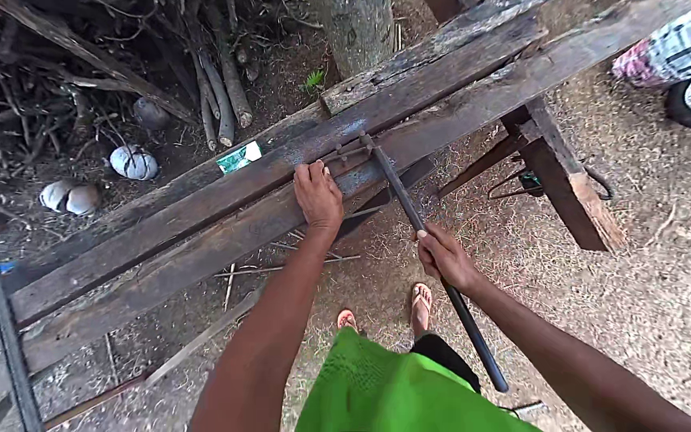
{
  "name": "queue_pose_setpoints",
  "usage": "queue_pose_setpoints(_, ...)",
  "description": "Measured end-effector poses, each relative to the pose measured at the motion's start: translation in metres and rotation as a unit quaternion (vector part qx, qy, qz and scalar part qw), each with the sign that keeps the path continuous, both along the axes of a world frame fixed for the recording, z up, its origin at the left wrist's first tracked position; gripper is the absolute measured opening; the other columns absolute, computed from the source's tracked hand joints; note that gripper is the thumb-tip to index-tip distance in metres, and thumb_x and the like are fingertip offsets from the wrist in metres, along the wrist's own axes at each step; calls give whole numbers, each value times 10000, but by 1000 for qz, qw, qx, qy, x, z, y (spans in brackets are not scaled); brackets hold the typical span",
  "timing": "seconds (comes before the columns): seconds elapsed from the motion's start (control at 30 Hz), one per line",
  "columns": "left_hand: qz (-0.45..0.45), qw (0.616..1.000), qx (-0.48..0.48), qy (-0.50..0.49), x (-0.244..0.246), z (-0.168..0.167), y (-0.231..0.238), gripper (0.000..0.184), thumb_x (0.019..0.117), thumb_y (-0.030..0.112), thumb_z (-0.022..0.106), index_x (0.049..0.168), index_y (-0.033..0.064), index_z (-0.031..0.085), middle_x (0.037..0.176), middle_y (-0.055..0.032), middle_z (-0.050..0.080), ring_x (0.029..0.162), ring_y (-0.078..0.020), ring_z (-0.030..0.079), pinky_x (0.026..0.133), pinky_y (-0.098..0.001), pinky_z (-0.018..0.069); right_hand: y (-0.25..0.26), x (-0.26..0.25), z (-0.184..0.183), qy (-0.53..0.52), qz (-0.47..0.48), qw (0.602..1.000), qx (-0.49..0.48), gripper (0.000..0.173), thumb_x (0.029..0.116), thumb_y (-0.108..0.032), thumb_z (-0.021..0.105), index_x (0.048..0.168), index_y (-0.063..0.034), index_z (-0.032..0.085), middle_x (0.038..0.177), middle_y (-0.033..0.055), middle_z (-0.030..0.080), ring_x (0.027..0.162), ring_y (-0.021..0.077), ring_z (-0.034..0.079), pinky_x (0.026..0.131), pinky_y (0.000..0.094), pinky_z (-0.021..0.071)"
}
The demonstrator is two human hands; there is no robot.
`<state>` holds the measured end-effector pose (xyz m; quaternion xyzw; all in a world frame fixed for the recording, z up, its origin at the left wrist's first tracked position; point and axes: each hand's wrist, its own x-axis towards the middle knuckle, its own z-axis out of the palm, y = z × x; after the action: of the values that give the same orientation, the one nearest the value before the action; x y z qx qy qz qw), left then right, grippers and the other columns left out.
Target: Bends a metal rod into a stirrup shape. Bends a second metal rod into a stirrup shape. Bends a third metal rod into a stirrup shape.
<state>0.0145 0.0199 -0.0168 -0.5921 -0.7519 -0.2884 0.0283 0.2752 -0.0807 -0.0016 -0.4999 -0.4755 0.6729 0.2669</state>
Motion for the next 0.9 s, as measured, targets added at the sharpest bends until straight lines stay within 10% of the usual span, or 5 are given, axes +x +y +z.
queue_pose_setpoints(0.6,-3,1000,5,7,1,1,0,317,1067,198,446,1213,25,668,1155,-199,606,1100,-361,608,946,-446,510,-43,-113,-18,50,-182,982,-10,321,1112,-338,299,1074,-79,485,585,-20,417,419,93,422,419,255,432)
queue_pose_setpoints(0.9,-1,1000,6,-2,2,2,1,340,1077,215,425,1244,28,655,1216,-210,596,1117,-367,615,954,-461,515,-73,-52,-37,-117,-60,991,25,420,1097,-453,354,1194,-80,521,668,13,472,503,154,493,505,356,489)
